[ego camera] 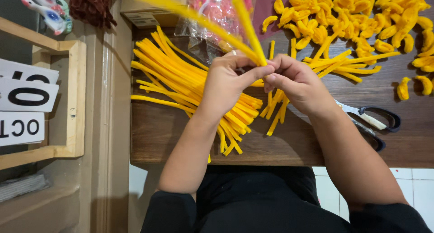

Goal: The person cuts a yellow pipe cleaner using scissors and then twists the ends of another pipe cleaner together to form a loop.

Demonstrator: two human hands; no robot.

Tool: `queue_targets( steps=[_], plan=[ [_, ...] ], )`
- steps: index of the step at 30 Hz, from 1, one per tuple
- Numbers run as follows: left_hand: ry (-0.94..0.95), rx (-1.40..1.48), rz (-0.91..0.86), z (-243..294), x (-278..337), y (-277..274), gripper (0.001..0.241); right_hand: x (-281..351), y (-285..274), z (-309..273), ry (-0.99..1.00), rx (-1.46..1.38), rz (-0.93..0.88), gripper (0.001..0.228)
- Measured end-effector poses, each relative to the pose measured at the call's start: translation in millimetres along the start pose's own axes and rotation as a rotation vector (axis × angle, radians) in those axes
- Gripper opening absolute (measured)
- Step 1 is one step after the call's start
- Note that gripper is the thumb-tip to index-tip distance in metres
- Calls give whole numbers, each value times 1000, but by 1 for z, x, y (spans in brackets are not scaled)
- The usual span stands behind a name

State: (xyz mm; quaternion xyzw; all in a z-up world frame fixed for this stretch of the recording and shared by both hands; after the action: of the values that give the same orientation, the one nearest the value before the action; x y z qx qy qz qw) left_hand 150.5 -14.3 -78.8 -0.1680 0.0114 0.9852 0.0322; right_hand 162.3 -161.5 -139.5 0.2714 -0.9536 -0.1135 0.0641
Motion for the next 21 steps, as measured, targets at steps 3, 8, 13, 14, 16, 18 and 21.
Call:
queue_targets(
  steps=[3,8,13,14,16,18,21],
  plan=[
    [-31,-11,-34,15,1,-1,19,0,2,-6,6,67,-20,6],
    [-45,-57,-78,21,-7,-4,20,1,6,-10,-17,134,-25,9],
    [-29,-265,-130,53,-19,-14,20,2,7,-16,-44,131,-26,11],
    [-39,-302,-151,57,-21,-12,20,2,6,-16,-47,109,-21,11],
    [-47,-344,-173,62,-26,-11,20,3,5,-18,-55,84,-16,12],
    [-41,-359,-216,63,-31,-10,20,5,5,-24,-69,94,-6,12],
    [-59,-416,-230,73,-40,-12,18,5,4,-23,-40,109,7,13]
  ],
)
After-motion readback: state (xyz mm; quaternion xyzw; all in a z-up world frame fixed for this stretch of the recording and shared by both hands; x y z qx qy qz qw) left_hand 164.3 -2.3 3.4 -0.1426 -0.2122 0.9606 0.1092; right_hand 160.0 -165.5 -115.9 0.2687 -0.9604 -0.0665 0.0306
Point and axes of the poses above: each hand's wrist, its own x-axis away from the middle knuckle, its own y-axis out of the palm, z = x × y, the point moved 7 cm from there along -x, towards the middle knuckle, and after that the axes turned 11 degrees about y, right-handed, at the moved point
